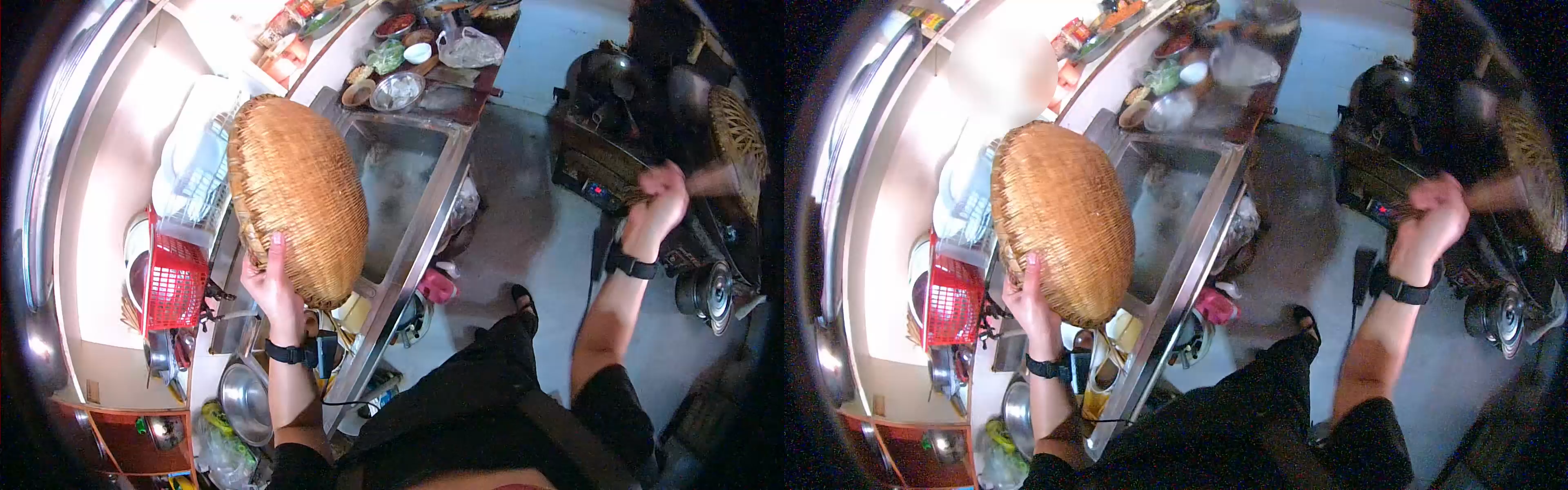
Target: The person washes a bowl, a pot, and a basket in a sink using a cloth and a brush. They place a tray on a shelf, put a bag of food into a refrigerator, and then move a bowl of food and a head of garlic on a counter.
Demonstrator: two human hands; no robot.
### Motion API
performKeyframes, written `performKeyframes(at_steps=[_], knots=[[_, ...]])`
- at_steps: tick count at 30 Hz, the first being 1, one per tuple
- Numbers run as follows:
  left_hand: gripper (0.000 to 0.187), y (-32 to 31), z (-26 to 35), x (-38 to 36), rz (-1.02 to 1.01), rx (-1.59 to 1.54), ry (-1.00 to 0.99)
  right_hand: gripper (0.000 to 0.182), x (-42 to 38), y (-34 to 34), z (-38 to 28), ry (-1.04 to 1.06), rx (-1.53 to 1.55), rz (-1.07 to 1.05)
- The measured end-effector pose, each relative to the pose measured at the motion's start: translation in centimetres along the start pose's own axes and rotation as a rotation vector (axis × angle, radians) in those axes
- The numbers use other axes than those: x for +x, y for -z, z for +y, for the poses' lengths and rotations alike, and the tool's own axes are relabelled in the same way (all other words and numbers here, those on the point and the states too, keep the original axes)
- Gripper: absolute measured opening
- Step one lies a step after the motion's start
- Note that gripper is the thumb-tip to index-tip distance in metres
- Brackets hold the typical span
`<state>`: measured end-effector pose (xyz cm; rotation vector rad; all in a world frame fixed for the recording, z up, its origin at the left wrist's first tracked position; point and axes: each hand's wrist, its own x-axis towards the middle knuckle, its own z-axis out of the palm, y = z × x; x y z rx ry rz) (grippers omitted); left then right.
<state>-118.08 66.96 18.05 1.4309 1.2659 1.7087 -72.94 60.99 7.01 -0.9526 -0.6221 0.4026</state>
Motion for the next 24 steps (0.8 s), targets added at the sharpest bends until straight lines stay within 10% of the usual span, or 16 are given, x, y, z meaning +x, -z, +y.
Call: performKeyframes(at_steps=[2,4,8,11,15,18,19,20,21,24], knots=[[0.032,-0.1,0.2,-0.7,-0.001,-0.052,0.028,0.025,-4.5,-1.8,1.7,0.063,0.153,0.539],[0.033,0.0,1.2,-1.3,-0.010,-0.138,0.086,0.027,-12.1,-7.0,2.1,-0.249,0.556,0.594],[0.034,3.7,1.7,-0.6,-0.077,-0.224,0.140,0.024,-14.6,0.4,3.5,0.876,-1.088,-0.525],[0.032,4.0,1.3,-0.5,-0.062,-0.146,0.169,0.016,-0.9,7.4,-5.9,-0.100,0.126,0.449],[0.035,0.4,3.0,-1.4,-0.045,-0.207,0.201,0.013,-11.1,-3.2,3.1,-0.112,0.101,0.545],[0.035,-1.6,2.4,-0.7,-0.098,-0.206,0.213,0.024,-15.7,-4.0,10.3,-0.134,-1.104,0.057],[0.035,-0.9,2.3,-0.3,-0.075,-0.180,0.235,0.020,-14.3,-0.3,10.7,0.114,-0.991,-0.255],[0.035,0.2,1.5,0.7,-0.047,-0.162,0.246,0.009,-11.6,1.7,8.9,-0.193,-0.500,-0.222],[0.035,0.4,1.5,0.9,-0.046,-0.146,0.257,0.010,-9.0,3.8,7.1,-0.455,-0.014,-0.056],[0.036,1.1,0.5,1.6,-0.124,0.016,0.093,0.011,0.4,10.1,2.3,-0.281,0.130,0.477]])
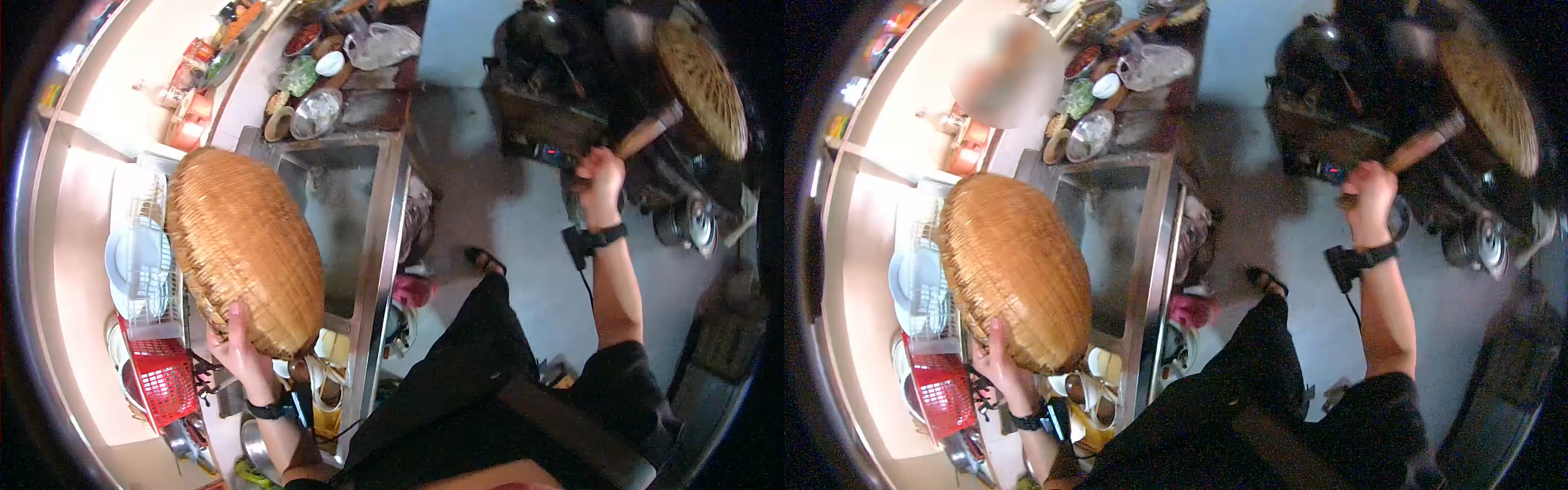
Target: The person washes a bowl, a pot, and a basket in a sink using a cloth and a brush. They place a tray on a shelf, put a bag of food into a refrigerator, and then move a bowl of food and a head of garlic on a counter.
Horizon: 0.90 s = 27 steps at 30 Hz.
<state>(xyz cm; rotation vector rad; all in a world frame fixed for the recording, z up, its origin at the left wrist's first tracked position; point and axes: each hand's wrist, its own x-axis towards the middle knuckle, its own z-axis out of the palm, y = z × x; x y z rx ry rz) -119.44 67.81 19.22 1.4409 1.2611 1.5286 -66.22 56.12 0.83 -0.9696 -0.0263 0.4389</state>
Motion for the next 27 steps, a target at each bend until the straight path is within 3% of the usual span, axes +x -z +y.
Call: performKeyframes(at_steps=[1,2,3,5,7,10,11,13,15,17,24,27], knots=[[0.036,0.3,-0.1,0.1,0.025,-0.010,-0.013,0.010,1.5,0.2,-0.6,0.073,0.007,0.108],[0.039,0.3,0.3,0.2,-0.098,0.117,-0.016,0.010,1.7,-0.9,-1.2,0.105,-0.038,0.175],[0.042,0.1,0.9,0.6,-0.226,0.249,-0.014,0.008,2.8,-0.5,-0.2,0.111,-0.072,0.079],[0.046,-1.6,1.8,0.9,-0.270,0.275,-0.019,0.007,3.7,-1.6,2.4,0.105,-0.149,0.050],[0.042,-2.1,2.0,1.6,-0.649,0.734,-0.750,0.009,3.8,-3.5,4.5,0.023,-0.256,-0.016],[0.022,-5.9,4.8,3.2,-1.096,0.947,-0.872,0.012,4.0,-6.7,7.8,-0.173,-0.354,-0.111],[0.022,-6.7,4.7,3.4,-1.081,0.956,-0.847,0.012,4.0,-7.9,8.9,-0.230,-0.365,-0.126],[0.017,-8.0,4.7,4.1,-1.139,1.027,-1.144,0.014,3.9,-10.3,10.5,-0.320,-0.431,-0.159],[0.016,-8.6,4.9,5.1,-1.073,1.084,-1.200,0.014,5.6,-11.5,12.5,-0.389,-0.491,-0.253],[0.016,-9.1,5.3,5.8,-0.973,1.139,-1.224,0.014,8.6,-11.4,17.6,-0.117,-0.697,-0.449],[0.018,-8.0,7.5,4.5,-0.635,1.425,-1.357,0.035,10.2,-20.2,23.2,-0.036,-1.016,-0.923],[0.019,-7.4,10.1,2.6,-0.645,1.578,-1.267,0.044,10.0,-24.9,24.4,0.082,-1.138,-1.085]])
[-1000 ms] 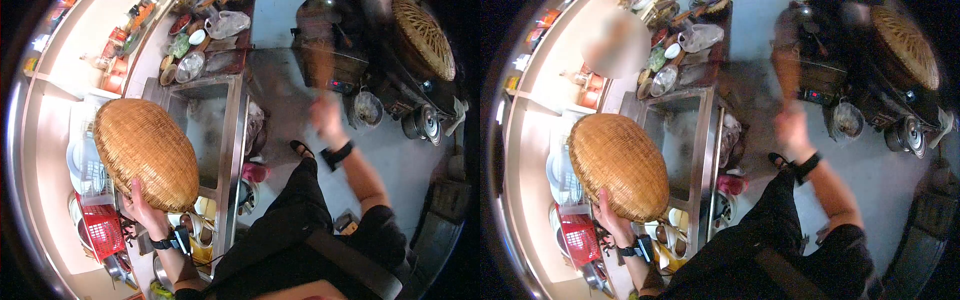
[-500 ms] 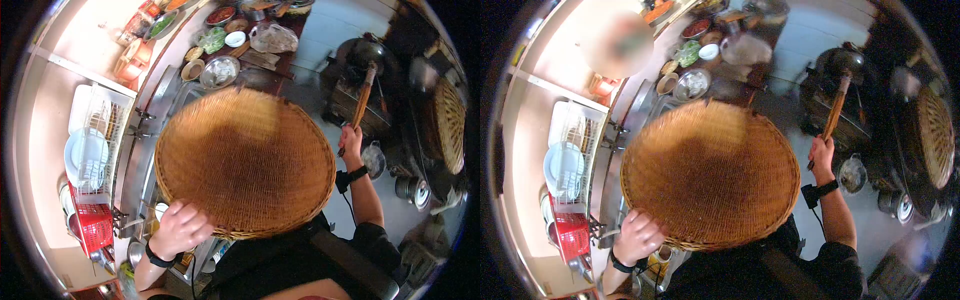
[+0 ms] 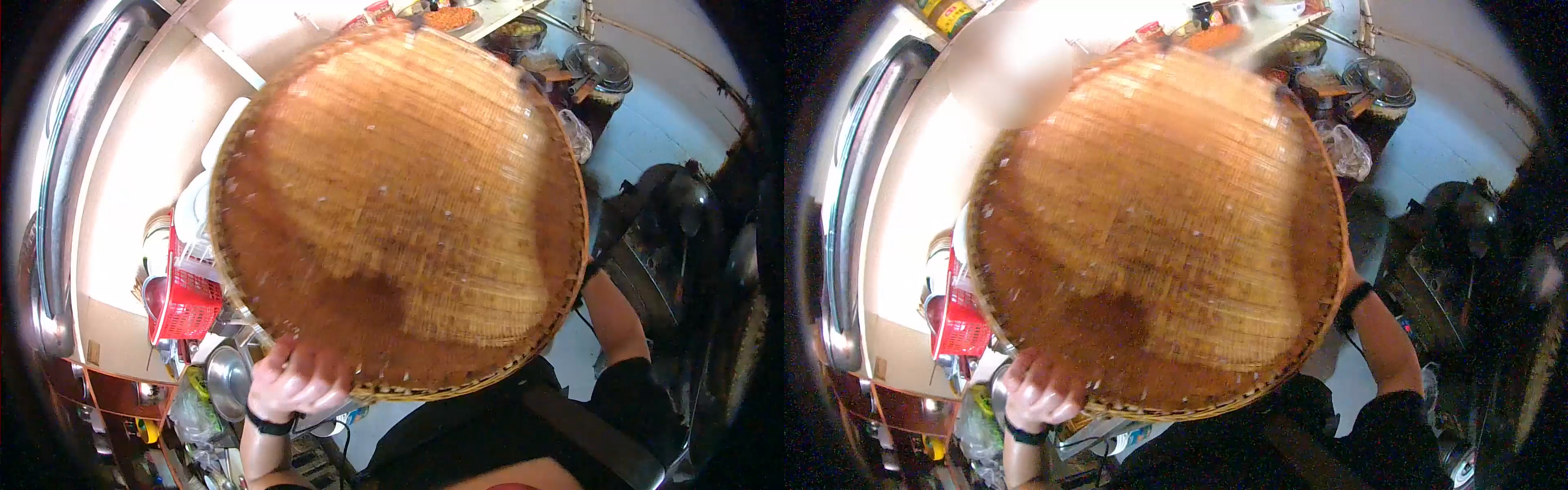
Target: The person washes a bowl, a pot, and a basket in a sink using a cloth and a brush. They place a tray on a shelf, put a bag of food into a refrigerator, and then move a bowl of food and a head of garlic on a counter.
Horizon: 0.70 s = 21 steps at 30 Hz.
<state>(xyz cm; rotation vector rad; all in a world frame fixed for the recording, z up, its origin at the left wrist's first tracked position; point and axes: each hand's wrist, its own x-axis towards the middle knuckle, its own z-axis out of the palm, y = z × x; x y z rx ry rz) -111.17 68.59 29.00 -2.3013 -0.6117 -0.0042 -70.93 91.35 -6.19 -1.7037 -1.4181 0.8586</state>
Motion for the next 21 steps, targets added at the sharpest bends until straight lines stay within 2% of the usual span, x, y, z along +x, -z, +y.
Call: performKeyframes(at_steps=[3,5,6,8,9,11,13,14,15,16,17,18,20,21], knots=[[0.011,4.1,0.8,-2.9,-0.063,0.061,0.134,0.052,1.6,-0.3,-4.4,0.013,-0.286,-0.001],[0.017,5.4,0.7,-5.5,0.129,0.290,0.064,0.057,1.8,-0.1,-8.0,-0.068,-0.504,0.059],[0.018,7.3,1.4,-6.7,0.098,0.339,0.123,0.060,1.7,-0.1,-9.4,-0.085,-0.558,0.107],[0.023,10.9,3.2,-9.3,0.021,0.392,0.296,0.061,1.0,-0.6,-10.5,0.050,-0.524,0.165],[0.025,12.9,4.5,-10.5,-0.019,0.407,0.390,0.062,0.6,-1.7,-10.9,0.201,-0.489,0.196],[0.030,17.1,8.1,-12.8,-0.117,0.427,0.620,0.059,-0.5,-3.4,-10.5,0.499,-0.310,0.081],[0.035,21.8,12.9,-15.6,-0.217,0.404,0.958,0.057,-2.7,-5.3,-11.2,0.647,-0.284,-0.103],[0.037,23.6,13.8,-15.8,-0.241,0.414,1.065,0.056,-3.8,-7.4,-12.1,0.671,-0.255,-0.112],[0.029,25.9,16.5,-15.0,-0.355,0.579,0.962,0.056,-4.7,-8.1,-12.8,0.676,-0.185,-0.224],[0.011,26.5,14.7,-15.6,-0.266,0.648,0.566,0.054,-5.2,-10.1,-12.6,0.725,-0.132,-0.282],[0.017,26.3,15.5,-13.0,-0.337,0.778,0.733,0.051,-6.3,-11.4,-13.5,0.736,-0.081,-0.375],[0.013,26.7,15.8,-12.7,-0.299,0.813,0.787,0.046,-7.4,-12.6,-14.4,0.684,-0.074,-0.481],[0.013,28.6,17.0,-13.4,-0.258,0.818,0.965,0.037,-8.7,-17.0,-14.2,1.021,-0.106,-0.438],[0.014,28.8,17.5,-12.9,-0.236,0.860,1.033,0.037,-9.6,-17.9,-15.0,0.971,-0.088,-0.586]])
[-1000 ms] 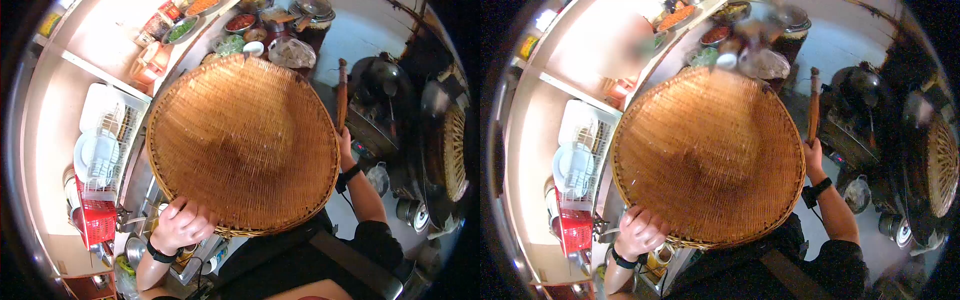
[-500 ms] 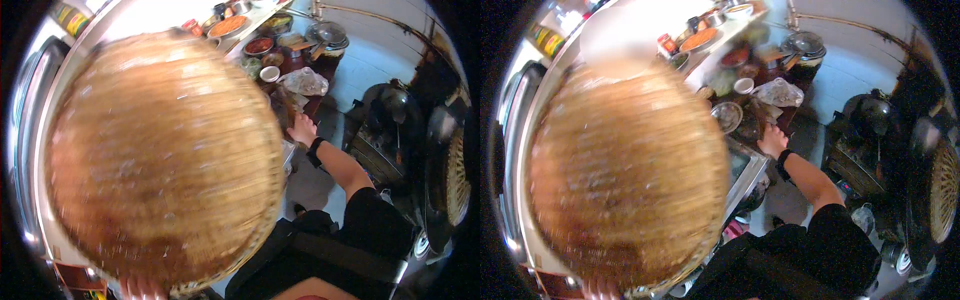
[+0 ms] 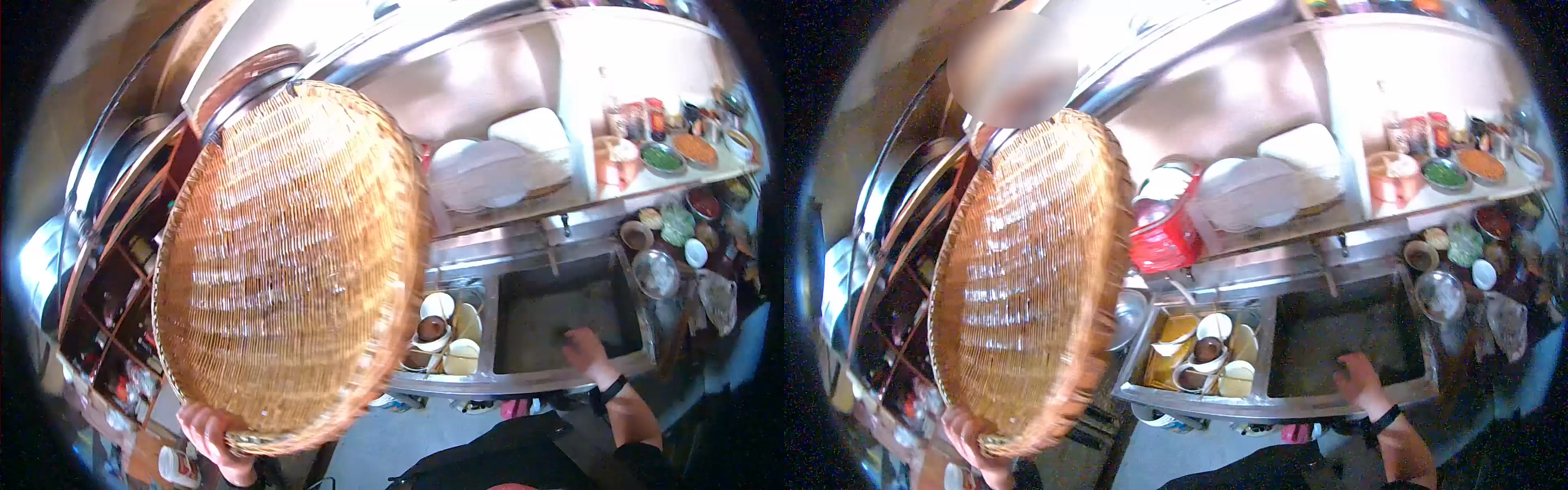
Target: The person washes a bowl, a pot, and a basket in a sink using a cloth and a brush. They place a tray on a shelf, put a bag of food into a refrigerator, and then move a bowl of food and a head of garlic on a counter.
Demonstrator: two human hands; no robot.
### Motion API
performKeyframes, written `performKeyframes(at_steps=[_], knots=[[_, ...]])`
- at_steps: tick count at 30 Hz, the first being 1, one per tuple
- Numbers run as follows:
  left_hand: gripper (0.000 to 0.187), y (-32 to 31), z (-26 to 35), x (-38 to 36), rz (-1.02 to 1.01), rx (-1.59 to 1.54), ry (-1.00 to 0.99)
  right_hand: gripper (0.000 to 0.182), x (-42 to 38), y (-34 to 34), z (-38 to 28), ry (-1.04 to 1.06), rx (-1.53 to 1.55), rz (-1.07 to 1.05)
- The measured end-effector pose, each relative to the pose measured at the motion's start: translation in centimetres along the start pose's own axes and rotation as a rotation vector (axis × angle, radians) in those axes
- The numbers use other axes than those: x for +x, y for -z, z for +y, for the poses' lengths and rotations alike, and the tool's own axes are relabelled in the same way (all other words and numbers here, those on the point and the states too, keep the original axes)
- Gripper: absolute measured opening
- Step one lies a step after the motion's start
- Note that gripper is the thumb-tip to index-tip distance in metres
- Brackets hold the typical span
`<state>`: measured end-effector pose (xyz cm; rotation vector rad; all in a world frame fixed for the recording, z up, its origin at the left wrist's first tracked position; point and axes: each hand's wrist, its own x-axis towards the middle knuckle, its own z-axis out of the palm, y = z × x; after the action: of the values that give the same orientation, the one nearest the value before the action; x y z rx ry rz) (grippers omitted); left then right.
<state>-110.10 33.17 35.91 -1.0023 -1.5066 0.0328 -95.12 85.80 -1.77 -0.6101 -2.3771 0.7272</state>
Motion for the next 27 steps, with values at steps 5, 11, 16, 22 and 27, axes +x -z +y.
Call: performKeyframes(at_steps=[5,11,16,22,27], knots=[[0.027,0.8,-4.9,-0.3,0.176,0.264,0.087,0.039,3.4,-2.0,-7.4,0.205,0.069,-0.080],[0.051,-0.2,-23.7,9.0,0.358,-0.164,0.393,0.039,6.8,-0.4,-14.1,0.255,0.061,-0.202],[0.044,-1.9,-37.0,22.6,0.100,-0.376,0.273,0.033,6.7,0.5,-16.2,0.202,0.144,-0.106],[0.051,-6.6,-38.4,30.0,0.032,-0.289,0.099,0.034,1.4,0.7,-15.5,-0.072,0.151,-0.047],[0.052,-9.6,-42.0,32.9,0.173,-0.581,0.190,0.034,-3.9,0.6,-12.5,-0.186,0.102,0.163]])
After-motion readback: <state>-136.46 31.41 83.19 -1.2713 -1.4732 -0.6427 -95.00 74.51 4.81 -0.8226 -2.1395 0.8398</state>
